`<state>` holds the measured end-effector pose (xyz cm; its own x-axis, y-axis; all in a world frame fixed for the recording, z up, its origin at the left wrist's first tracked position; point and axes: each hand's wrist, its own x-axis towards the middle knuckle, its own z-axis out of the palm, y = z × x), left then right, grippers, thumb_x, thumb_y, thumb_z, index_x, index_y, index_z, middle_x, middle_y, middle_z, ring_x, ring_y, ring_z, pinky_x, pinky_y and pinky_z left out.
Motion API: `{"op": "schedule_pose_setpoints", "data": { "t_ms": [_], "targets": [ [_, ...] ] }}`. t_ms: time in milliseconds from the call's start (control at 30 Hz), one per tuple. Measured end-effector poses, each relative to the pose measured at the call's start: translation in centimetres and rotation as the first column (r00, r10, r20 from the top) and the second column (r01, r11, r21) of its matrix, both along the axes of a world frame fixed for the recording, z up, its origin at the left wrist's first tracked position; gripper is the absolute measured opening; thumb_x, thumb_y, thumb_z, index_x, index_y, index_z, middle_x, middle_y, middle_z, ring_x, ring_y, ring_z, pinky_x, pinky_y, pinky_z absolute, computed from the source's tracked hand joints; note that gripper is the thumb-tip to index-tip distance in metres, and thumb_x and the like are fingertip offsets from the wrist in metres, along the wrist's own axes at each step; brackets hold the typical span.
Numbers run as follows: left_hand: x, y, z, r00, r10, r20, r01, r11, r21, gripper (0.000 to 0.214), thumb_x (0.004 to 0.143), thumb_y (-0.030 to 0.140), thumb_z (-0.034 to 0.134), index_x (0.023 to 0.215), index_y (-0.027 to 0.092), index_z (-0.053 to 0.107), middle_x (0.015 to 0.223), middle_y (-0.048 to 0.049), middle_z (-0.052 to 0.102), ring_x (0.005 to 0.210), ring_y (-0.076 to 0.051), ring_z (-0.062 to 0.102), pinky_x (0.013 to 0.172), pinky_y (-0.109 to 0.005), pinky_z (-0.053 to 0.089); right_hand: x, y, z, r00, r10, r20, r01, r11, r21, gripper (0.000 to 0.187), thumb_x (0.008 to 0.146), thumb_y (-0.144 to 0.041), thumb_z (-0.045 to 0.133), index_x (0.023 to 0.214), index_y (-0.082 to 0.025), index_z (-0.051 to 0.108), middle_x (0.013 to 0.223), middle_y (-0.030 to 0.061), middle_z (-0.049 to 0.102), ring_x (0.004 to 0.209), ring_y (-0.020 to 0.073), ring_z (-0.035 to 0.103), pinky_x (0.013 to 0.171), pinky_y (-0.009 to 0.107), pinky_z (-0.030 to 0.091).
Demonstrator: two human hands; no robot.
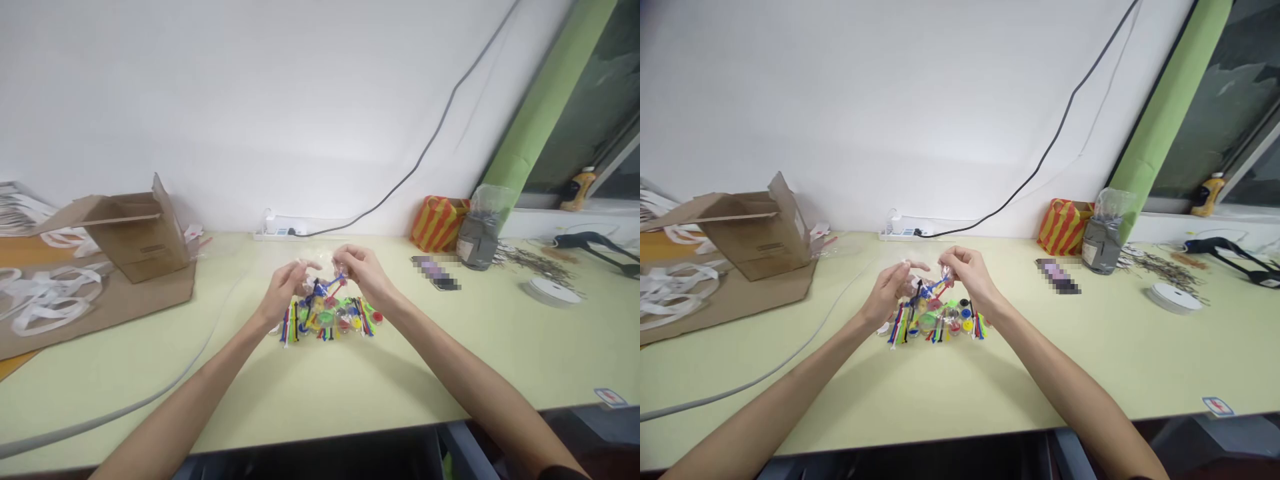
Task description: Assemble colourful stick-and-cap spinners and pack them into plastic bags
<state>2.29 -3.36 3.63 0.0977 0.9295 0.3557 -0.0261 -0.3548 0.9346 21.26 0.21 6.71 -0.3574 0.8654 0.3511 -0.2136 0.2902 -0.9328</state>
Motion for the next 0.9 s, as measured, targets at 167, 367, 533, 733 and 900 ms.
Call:
{"op": "schedule_pose_setpoints", "data": {
  "t_ms": [167,367,533,733,900],
  "targets": [
    [0.3,-0.8,1.3,0.989,0.145,0.006,-0.145,0.988,0.055,0.038,0.093,0.050,0.058,0.090,0.013,0.065,0.076,-0.0098,0.077,0.049,-0.015,0.066,0.044,-0.022,0.048,-0.5,-1.3,-0.4,0.998,0.043,-0.053,-0.040,0.998,0.044,0.033,0.089,-0.042,0.065,0.069,-0.018,0.056,0.061,-0.0022,0.054,0.053,0.0101,0.047,0.049,0.021,0.037],
    [0.3,-0.9,1.8,0.981,0.193,-0.006,-0.191,0.976,0.107,0.032,0.093,0.044,0.060,0.098,0.013,0.067,0.071,-0.0083,0.077,0.040,-0.011,0.059,0.041,-0.021,0.048,-0.1,-1.3,-1.1,0.993,-0.087,-0.083,0.102,0.976,0.191,0.030,0.090,-0.047,0.067,0.092,-0.017,0.070,0.068,0.0006,0.062,0.054,0.0135,0.055,0.053,0.026,0.045],
    [-0.1,-1.0,1.9,0.994,0.059,0.088,-0.068,0.992,0.102,0.022,0.088,0.036,0.064,0.097,0.016,0.065,0.076,-0.0072,0.077,0.041,-0.015,0.063,0.038,-0.024,0.049,0.2,-0.5,-1.9,0.978,-0.093,-0.186,0.117,0.986,0.119,0.021,0.085,-0.038,0.066,0.086,-0.018,0.070,0.067,0.0015,0.063,0.054,0.0139,0.055,0.054,0.028,0.047],
    [-0.7,-0.8,1.4,1.000,-0.004,0.015,0.001,0.986,0.167,0.025,0.087,0.036,0.063,0.082,0.013,0.069,0.084,-0.0122,0.077,0.054,-0.019,0.069,0.043,-0.029,0.053,0.2,0.3,-3.1,0.972,-0.103,-0.212,0.082,0.991,-0.105,0.027,0.081,-0.043,0.064,0.071,-0.018,0.061,0.067,0.0036,0.061,0.058,0.0149,0.056,0.053,0.026,0.046],
    [-0.3,-0.8,1.2,0.987,0.140,-0.074,-0.122,0.970,0.211,0.029,0.091,0.040,0.062,0.083,0.013,0.070,0.094,-0.0130,0.076,0.061,-0.019,0.071,0.042,-0.025,0.049,0.1,1.4,-2.7,0.985,-0.092,-0.149,0.086,0.995,-0.047,0.041,0.068,-0.044,0.083,0.085,-0.020,0.054,0.070,-0.0015,0.060,0.060,0.0129,0.056,0.058,0.024,0.048]
  ]
}}
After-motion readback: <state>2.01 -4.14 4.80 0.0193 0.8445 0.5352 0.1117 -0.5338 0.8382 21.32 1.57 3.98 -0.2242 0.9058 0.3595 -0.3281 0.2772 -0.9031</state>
